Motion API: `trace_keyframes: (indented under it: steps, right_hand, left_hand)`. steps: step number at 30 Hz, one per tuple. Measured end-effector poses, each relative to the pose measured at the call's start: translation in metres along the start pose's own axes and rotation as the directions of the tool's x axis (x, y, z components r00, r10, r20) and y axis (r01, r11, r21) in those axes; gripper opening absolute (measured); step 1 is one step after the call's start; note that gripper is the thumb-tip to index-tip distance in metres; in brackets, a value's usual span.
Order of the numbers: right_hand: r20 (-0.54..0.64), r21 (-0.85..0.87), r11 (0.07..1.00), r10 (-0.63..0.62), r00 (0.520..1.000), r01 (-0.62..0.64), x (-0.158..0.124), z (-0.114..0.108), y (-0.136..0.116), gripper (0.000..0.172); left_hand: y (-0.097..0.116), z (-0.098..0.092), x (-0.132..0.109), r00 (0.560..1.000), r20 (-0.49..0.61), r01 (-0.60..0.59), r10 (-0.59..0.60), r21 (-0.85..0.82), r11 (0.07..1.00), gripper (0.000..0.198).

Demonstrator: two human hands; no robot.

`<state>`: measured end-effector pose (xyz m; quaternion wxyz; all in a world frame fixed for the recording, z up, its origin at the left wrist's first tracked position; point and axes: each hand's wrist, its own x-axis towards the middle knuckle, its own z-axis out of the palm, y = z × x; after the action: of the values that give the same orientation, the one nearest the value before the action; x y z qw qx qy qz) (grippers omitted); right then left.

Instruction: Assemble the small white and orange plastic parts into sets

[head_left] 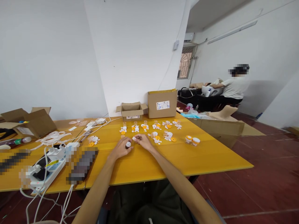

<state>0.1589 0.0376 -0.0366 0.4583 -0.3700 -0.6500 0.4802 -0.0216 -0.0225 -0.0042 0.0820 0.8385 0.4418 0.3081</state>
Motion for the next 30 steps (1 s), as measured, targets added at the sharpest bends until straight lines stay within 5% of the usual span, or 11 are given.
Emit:
trace_keyframes:
  steps: [9, 18, 30]
  right_hand:
    - [0.017, -0.042, 0.99, -0.134, 0.991, 0.134, 0.001, 0.003, -0.003, 0.014]
    - [0.011, 0.023, 0.986, -0.167, 0.986, 0.167, -0.004, 0.004, -0.012, 0.022]
    - [0.039, -0.179, 0.96, -0.212, 0.977, 0.215, -0.01, 0.009, -0.016, 0.037]
  left_hand:
    - [-0.003, 0.008, 0.004, 0.977, -0.203, 0.053, -0.07, -0.088, 0.995, 0.02]
    - [0.001, 0.007, 0.012, 0.969, -0.224, 0.046, -0.103, -0.245, 0.968, 0.018]
    - [0.007, 0.003, 0.013, 0.97, -0.173, 0.102, -0.173, -0.36, 0.927, 0.024]
